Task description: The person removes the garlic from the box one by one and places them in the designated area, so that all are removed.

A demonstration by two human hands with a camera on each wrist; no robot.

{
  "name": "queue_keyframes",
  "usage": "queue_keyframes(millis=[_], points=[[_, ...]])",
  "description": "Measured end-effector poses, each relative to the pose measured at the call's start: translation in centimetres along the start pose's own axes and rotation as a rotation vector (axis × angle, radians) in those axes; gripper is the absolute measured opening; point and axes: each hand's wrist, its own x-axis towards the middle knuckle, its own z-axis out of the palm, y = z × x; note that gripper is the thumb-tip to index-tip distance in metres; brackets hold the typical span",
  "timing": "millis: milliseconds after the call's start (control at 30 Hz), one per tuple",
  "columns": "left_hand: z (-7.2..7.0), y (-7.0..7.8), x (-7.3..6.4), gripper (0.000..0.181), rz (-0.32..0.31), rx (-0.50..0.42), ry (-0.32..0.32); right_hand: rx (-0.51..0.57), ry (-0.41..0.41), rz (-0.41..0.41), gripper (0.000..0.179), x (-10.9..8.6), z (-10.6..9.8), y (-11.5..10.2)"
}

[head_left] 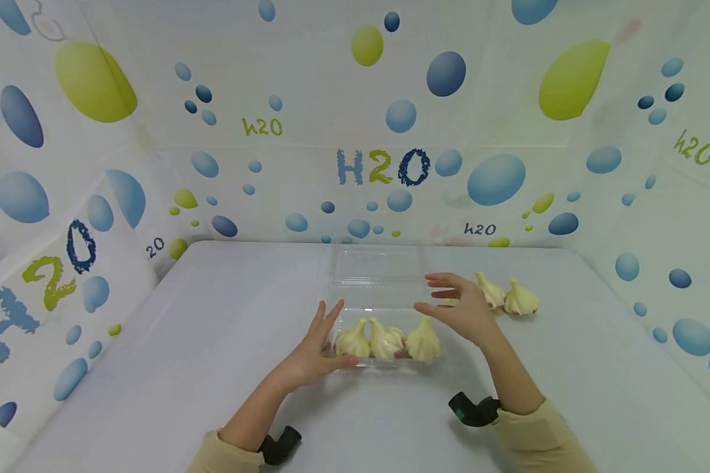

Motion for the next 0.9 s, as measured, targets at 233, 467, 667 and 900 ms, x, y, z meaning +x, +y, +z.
queue_keyframes(millis=[233, 467, 667, 900], points=[[0.0, 0.1, -0.1, 0.093, -0.002, -0.008, 0.001, 0.014, -0.026, -0.038, 0.055, 0.4, 1.7, -0.9], [-0.1, 0.0, -0.1, 0.094, -0.003, -0.01, -0.003, 0.008, -0.069, -0.076, 0.053, 1.0, 3.8, -1.4], [-0.2, -0.2, 0.1, 0.092, 0.0, -0.002, -0.008, 0.014, -0.115, -0.104, 0.051, 1.6, 5.6, -1.5], [-0.1, -0.5, 0.2, 0.093, -0.019, -0.004, -0.013, 0.018, -0.188, -0.107, 0.051, 2.1, 7.5, -1.7]])
